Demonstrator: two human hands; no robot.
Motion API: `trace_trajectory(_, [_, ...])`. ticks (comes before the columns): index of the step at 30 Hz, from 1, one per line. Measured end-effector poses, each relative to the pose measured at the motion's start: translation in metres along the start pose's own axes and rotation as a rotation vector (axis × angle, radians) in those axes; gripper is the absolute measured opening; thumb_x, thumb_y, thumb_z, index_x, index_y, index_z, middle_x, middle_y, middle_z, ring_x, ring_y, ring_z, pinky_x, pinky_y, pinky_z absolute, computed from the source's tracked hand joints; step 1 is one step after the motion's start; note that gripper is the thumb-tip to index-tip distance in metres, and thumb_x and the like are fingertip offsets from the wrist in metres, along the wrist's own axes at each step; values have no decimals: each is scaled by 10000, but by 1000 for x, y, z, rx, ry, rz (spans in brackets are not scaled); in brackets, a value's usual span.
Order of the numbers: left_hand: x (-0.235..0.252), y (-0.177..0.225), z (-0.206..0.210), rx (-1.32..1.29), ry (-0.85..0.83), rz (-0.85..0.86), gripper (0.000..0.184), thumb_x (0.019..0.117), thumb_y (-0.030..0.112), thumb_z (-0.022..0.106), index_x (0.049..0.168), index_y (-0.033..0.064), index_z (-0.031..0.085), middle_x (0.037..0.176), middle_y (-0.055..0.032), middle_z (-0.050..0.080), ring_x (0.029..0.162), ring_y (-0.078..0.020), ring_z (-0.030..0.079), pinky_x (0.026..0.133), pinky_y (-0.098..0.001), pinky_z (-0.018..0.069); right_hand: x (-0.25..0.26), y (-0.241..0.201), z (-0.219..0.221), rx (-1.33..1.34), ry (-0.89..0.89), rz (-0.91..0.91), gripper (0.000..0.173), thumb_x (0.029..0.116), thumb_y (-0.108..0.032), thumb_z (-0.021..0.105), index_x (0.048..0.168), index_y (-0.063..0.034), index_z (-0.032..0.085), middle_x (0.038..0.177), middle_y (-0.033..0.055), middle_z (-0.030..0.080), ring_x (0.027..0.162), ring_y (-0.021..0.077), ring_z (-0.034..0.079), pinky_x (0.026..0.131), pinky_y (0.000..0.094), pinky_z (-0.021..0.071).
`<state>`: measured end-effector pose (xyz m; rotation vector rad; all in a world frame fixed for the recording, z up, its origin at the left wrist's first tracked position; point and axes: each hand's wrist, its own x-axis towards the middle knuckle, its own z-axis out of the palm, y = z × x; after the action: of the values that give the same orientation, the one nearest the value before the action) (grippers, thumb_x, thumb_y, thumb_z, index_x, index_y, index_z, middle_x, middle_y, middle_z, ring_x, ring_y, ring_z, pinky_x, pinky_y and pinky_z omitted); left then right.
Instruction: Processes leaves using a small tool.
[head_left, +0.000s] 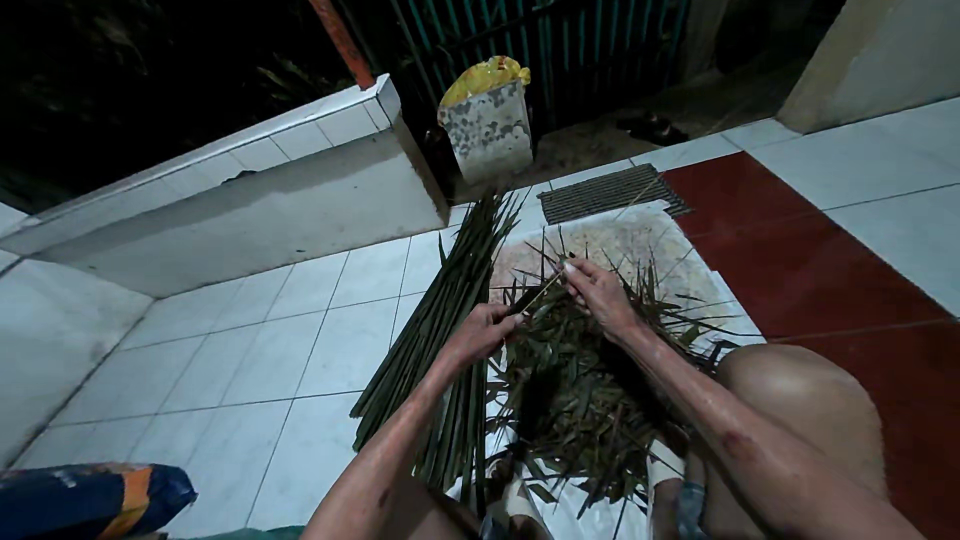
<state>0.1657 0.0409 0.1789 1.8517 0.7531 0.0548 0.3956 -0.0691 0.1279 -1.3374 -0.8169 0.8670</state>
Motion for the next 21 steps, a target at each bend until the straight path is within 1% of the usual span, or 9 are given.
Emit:
trace_trajectory(1, [0,-2,-2,3,-3,-6,340,1076,335,540,1154,56,717,784,-31,682,556,-85,556,500,-236,459,0,-1,-2,-20,21,1,338,1074,-368,538,1297,-136,641,754,7,569,558,86,472,512,242,424])
trace_trajectory(3, [-1,-6,-3,11,18,0,323,1083,305,525,1115,54,727,778,-21,680,567,-72,560,506,-224,453,-2,-1,-3,-127,50,-17,351,1078,-368,530,1294,-115,643,790,32,597,594,113,509,553,284,462])
trace_trajectory(5, [1,-7,-5,48,78,12,307,1078,280,534,1067,58,745,793,-10,688,615,-68,579,558,-233,473,-7,0,1,-269,44,-51,355,1077,-367,533,1281,-99,645,852,77,666,665,168,589,632,370,522])
trace_trajectory(7, [4,-6,-5,115,167,6,294,1077,264,538,1030,69,752,793,3,688,631,-59,593,597,-244,502,-14,0,8,-352,-36,-58,393,1072,-361,541,1344,-93,633,978,113,710,777,204,659,743,421,565])
trace_trajectory(8, [6,-5,-5,139,208,-2,288,1074,255,540,1014,73,756,785,6,688,632,-60,595,612,-251,511,-19,1,12,-378,-89,-65,402,1069,-367,545,1360,-104,633,1032,114,719,824,203,677,784,424,573])
trace_trajectory(10, [9,-3,-4,163,268,-14,280,1067,253,560,983,76,759,766,5,684,628,-64,598,627,-260,520,-25,3,19,-401,-182,-105,404,1063,-393,540,1347,-130,657,1075,95,726,881,187,695,835,421,580])
trace_trajectory(13, [12,-2,-1,180,284,-13,272,1058,263,579,1003,81,774,805,0,711,662,-70,620,671,-276,541,-32,2,26,-412,-258,-142,410,1066,-419,518,1330,-154,686,1158,64,732,1000,152,697,929,398,564])
trace_trajectory(18, [12,0,4,219,310,26,291,1042,275,591,898,80,752,695,3,646,608,-80,584,627,-291,515,-32,1,25,-443,-288,-121,417,1066,-446,507,1318,-179,702,1174,44,735,1044,137,689,959,399,543])
trace_trajectory(21, [12,0,7,283,341,59,316,1044,291,585,881,74,748,700,-14,643,622,-100,587,642,-319,516,-32,-1,23,-442,-284,-117,411,1063,-442,515,1308,-175,710,1101,43,742,941,129,690,888,385,557])
